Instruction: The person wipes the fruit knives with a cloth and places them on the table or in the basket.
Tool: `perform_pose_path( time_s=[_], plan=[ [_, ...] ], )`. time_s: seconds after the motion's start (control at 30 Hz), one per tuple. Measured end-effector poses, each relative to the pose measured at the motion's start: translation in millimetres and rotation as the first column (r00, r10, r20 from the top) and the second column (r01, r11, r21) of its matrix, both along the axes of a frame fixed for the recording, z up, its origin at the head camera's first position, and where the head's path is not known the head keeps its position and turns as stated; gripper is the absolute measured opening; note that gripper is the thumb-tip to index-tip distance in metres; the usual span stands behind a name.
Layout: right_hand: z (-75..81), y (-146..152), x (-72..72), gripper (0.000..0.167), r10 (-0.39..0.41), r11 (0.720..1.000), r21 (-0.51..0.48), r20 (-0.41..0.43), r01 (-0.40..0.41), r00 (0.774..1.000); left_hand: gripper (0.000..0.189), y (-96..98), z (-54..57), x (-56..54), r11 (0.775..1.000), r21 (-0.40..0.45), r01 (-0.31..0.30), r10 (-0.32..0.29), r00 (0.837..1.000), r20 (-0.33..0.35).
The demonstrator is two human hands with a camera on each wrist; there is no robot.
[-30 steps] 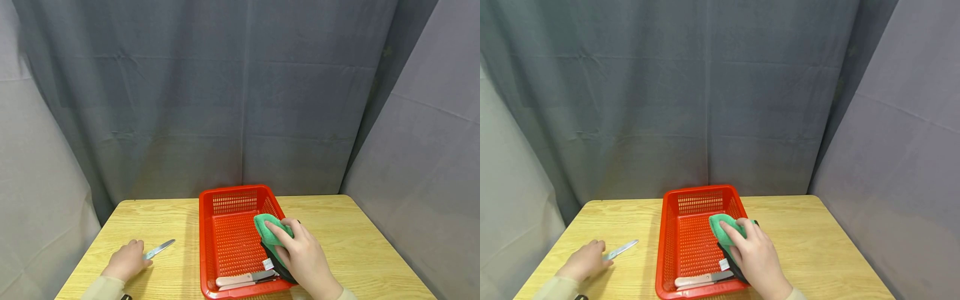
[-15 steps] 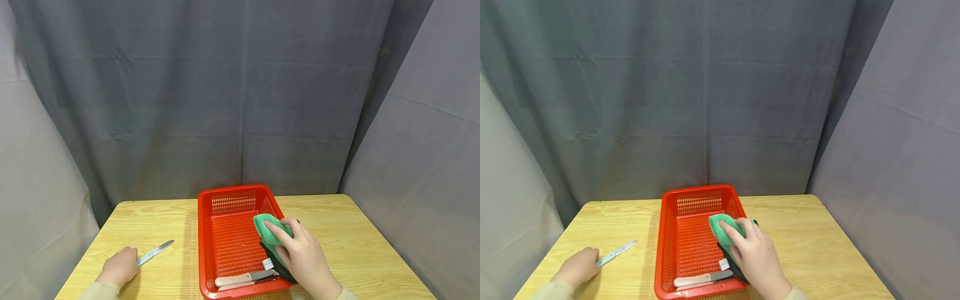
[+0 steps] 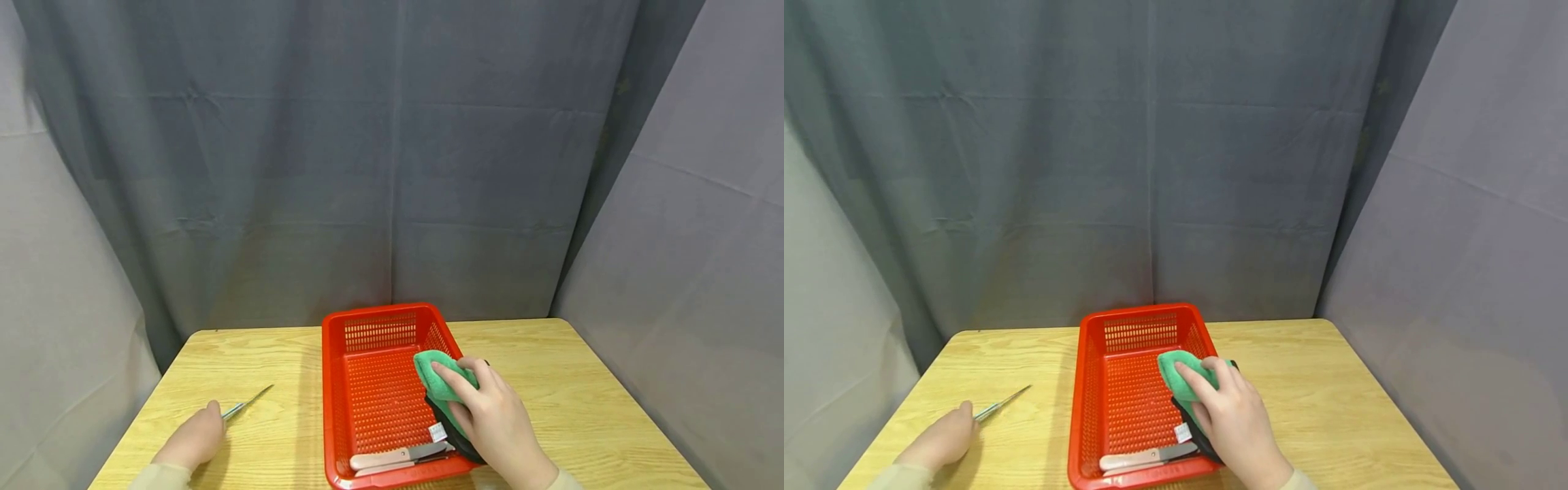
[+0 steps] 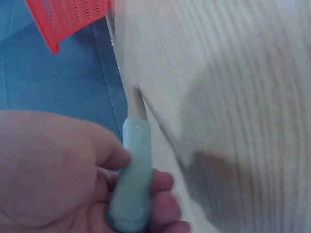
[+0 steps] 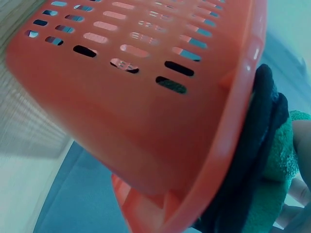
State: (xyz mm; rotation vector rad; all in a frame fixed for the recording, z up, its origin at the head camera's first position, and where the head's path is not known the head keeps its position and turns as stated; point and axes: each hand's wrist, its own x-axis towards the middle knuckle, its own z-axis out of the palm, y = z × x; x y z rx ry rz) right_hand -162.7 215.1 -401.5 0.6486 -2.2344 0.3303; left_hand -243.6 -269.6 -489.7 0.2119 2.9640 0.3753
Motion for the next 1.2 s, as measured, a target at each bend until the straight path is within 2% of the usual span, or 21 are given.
perform_pose_path(
  time_s=[0.13,0.23,0.4,0.57,0.7,0.87,0.97,1.2],
  plan=[
    [-0.5,0,-0.2,0.074,0.001,1.000,-0.006,0.017,-0.001,1.000,0.019,3.3,2.9,0.1,0.995,0.095,-0.018,0.025,0.997,-0.071],
    [-0.2,0,-0.3,0.074,-0.001,1.000,-0.008,0.016,0.001,1.000,0.022,11.0,12.9,0.8,0.980,0.190,-0.054,0.081,0.987,-0.137],
    [0.6,-1,-0.7,0.077,-0.005,1.000,-0.010,-0.030,0.005,1.000,0.025,35.0,44.7,9.5,0.946,0.313,-0.084,0.150,0.970,-0.193],
    [1.6,-3,0.0,0.077,-0.005,1.000,-0.010,-0.052,0.005,0.999,0.023,66.0,77.7,24.9,0.920,0.387,-0.064,0.156,0.965,-0.211],
    [1.4,-4,-0.3,0.077,-0.005,1.000,-0.006,-0.051,0.005,0.999,0.020,88.4,92.8,36.7,0.908,0.416,-0.036,0.140,0.965,-0.221],
    [1.0,-5,-0.7,0.078,-0.010,1.000,-0.006,-0.047,0.010,0.999,0.015,116.0,101.0,48.7,0.892,0.451,0.008,0.121,0.959,-0.256],
    [1.0,-6,-0.7,0.078,-0.006,1.000,-0.009,-0.049,0.006,0.999,0.016,131.1,101.7,54.0,0.887,0.460,0.046,0.108,0.947,-0.302],
    [4.1,-15,-2.1,0.078,0.015,1.000,-0.004,-0.067,-0.015,0.998,0.022,157.7,99.0,56.8,0.874,0.470,0.121,0.059,0.935,-0.350]
  ],
)
